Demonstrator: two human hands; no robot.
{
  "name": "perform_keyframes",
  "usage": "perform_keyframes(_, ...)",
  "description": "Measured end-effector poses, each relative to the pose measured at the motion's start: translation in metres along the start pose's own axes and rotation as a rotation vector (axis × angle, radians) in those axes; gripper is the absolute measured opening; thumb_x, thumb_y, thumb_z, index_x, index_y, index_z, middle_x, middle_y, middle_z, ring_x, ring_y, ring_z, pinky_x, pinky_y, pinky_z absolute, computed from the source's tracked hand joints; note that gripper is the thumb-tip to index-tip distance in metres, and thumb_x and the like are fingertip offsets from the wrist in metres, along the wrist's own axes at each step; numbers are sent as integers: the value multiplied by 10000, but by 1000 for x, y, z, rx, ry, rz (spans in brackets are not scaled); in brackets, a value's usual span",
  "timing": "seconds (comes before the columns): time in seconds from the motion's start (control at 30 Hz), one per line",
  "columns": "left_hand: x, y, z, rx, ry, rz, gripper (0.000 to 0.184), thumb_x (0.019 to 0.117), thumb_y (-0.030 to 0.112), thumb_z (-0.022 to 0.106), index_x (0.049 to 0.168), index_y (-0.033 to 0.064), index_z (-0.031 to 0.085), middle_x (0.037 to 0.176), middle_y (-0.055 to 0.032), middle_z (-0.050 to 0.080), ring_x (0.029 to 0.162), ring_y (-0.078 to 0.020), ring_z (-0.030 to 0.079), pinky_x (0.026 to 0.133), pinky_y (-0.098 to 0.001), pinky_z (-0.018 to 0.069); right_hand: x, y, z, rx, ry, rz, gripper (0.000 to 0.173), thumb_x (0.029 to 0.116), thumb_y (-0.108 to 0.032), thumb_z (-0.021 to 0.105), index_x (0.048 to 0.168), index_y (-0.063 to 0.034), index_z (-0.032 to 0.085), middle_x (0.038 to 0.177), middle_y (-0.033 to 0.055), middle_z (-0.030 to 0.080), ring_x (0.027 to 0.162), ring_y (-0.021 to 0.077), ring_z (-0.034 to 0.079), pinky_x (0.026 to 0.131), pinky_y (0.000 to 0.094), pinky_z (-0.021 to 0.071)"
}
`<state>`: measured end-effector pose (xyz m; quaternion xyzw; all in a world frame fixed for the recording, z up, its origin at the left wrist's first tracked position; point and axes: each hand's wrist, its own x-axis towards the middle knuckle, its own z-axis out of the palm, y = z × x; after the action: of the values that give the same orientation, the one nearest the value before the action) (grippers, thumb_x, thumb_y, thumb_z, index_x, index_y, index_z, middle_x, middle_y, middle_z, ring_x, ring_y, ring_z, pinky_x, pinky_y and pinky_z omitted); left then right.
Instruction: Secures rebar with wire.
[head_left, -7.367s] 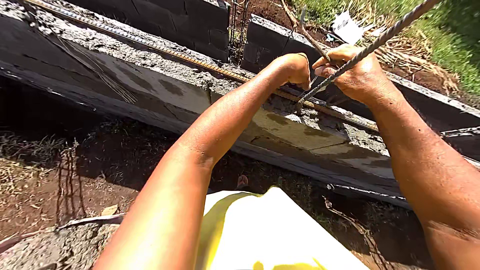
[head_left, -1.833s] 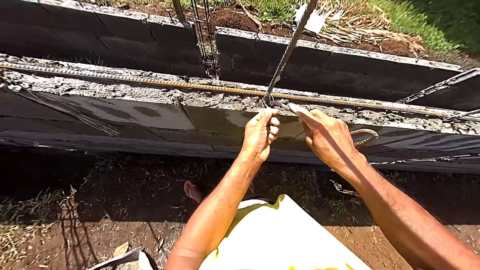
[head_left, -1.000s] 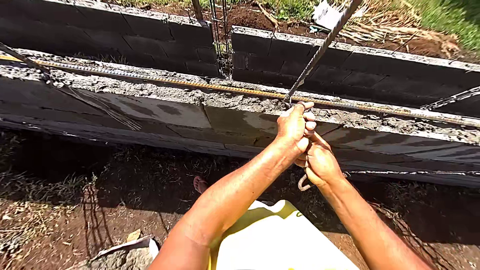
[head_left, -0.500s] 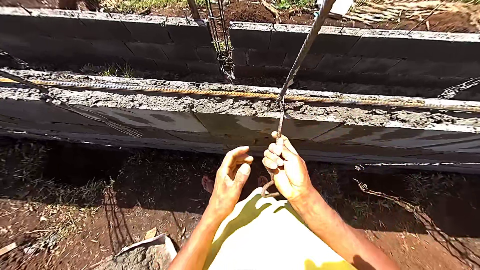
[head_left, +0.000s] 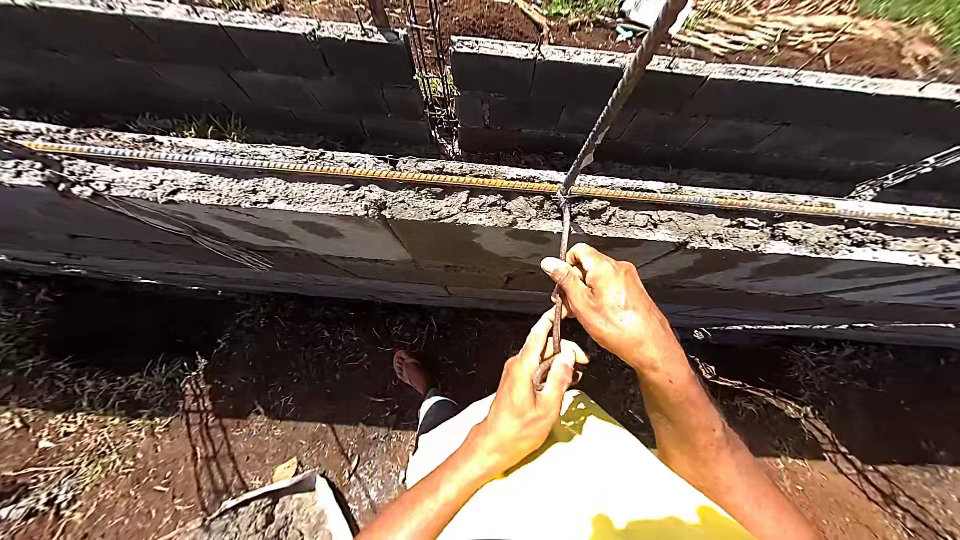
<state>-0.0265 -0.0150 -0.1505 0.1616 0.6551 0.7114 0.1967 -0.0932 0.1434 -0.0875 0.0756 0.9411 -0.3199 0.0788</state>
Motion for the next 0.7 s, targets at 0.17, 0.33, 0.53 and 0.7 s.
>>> perform_keyframes(0.17, -2, 8, -10, 26, 35, -15, 500, 1081, 112, 437, 1525, -99, 343, 1049, -65, 730, 915, -143, 719, 852, -322, 624, -2, 6, -36, -199, 346, -159, 335, 1072, -387, 518, 980, -129, 710, 804, 45, 663, 672, 201, 643, 594, 450, 506)
perform_keyframes(0.33, -2, 1, -9, 40, 59, -28, 476, 1078, 100, 438, 1506, -96, 372, 1033, -58, 730, 879, -138, 715, 826, -317, 626, 26, 4, -36, -177, 440, -401, 284, 1070, -237, 556, 1247, -62, 693, 1099, 148, 687, 923, 253, 691, 782, 407, 574)
perform_keyframes(0.53, -6, -14, -12, -62, 117, -61, 419, 1079, 98, 447, 1455, -88, 449, 1050, -96, 737, 933, -204, 734, 855, -374, 640, 34, 11, -18, -190, 457, -414, 157, 1031, -129, 601, 1092, -28, 705, 1029, 147, 698, 907, 270, 694, 788, 423, 574)
perform_keyframes(0.7, -8, -25, -13, -221, 300, 46, 398, 1093, 196, 435, 1328, -95, 570, 955, -99, 707, 853, -206, 714, 843, -409, 634, 34, 11, -13, -147, 447, -305, 146, 1036, -159, 593, 1095, -53, 673, 1017, 125, 660, 904, 255, 665, 759, 422, 553)
